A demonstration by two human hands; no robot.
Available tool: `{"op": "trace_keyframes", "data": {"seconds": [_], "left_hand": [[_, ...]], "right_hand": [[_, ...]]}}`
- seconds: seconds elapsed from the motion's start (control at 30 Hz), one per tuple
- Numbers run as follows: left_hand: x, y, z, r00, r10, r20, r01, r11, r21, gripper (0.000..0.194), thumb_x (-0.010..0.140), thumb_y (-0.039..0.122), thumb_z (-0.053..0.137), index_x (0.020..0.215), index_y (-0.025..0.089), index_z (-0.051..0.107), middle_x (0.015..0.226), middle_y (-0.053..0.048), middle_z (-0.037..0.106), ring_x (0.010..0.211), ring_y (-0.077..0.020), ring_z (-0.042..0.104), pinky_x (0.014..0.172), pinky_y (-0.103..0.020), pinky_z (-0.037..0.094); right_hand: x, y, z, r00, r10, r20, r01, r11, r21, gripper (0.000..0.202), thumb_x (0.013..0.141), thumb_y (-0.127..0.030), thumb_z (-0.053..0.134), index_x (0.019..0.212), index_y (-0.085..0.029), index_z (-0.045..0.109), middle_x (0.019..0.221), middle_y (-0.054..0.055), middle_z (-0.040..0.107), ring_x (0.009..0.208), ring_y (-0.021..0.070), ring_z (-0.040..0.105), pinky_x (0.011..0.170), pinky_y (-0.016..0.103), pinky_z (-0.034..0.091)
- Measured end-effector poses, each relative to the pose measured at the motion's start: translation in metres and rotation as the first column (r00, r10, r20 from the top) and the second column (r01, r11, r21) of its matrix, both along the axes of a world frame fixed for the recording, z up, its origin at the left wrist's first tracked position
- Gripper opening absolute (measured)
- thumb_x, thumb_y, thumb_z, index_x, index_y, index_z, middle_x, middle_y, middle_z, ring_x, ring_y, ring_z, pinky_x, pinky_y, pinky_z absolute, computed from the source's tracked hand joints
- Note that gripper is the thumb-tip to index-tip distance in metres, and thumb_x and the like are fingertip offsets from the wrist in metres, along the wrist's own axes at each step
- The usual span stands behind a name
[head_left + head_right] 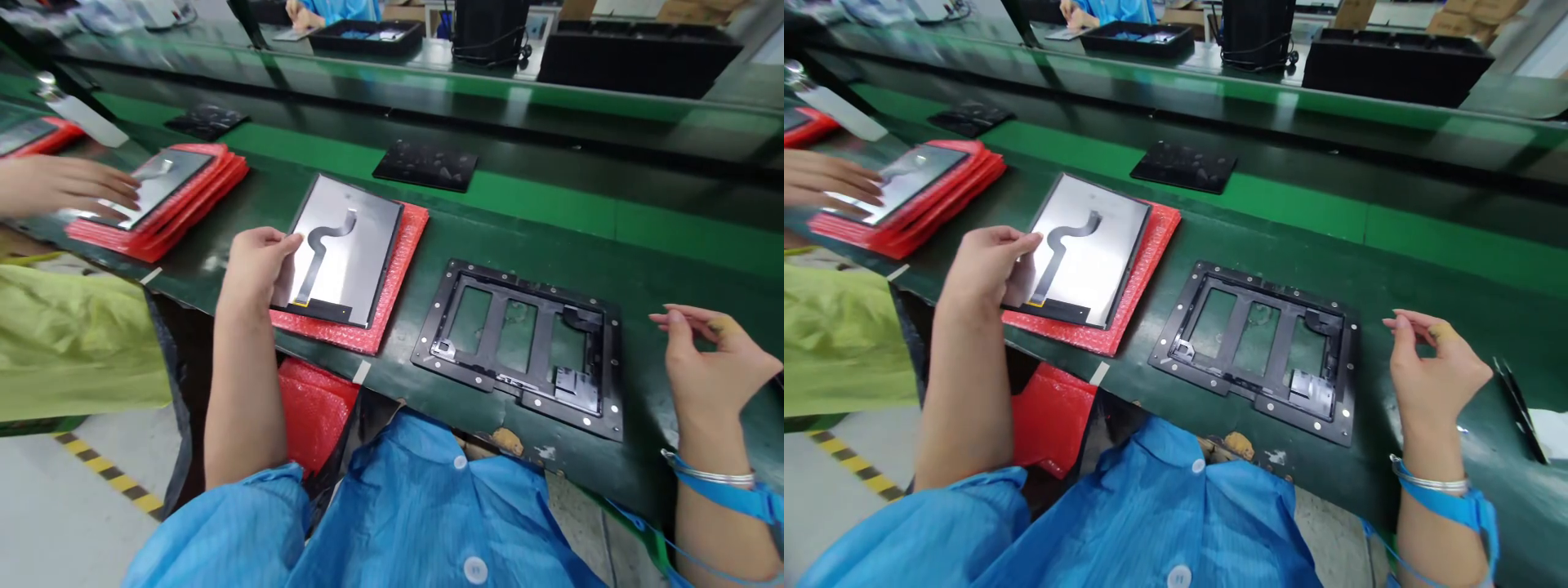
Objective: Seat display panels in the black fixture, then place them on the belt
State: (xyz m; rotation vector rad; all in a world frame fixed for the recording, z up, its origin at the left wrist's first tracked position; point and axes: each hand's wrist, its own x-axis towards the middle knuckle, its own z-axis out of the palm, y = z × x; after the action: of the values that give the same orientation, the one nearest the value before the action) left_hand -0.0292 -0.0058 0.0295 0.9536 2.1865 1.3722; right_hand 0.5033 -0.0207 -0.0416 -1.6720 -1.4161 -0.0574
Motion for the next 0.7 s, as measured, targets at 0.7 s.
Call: {"op": "trace_keyframes", "data": {"seconds": [0.7], "left_hand": [[0.183,-0.056,0.021,0.376,-0.704,0.603,0.538,0.695,0.476,0.052,0.076,0.029,0.077,0.125,0.019,0.063,0.116,-0.009,0.073,0.099,-0.0249,0.073,0.066,-0.026,0.06]], "right_hand": [[-0.133,-0.05,0.059,0.688,0.617,0.383,-0.709,0.683,0.174,0.032,0.089,-0.015,0.068,0.12,-0.024,0.07,0.117,0.004,0.076,0.112,0.0222,0.071,0.091,0.036,0.059]]}}
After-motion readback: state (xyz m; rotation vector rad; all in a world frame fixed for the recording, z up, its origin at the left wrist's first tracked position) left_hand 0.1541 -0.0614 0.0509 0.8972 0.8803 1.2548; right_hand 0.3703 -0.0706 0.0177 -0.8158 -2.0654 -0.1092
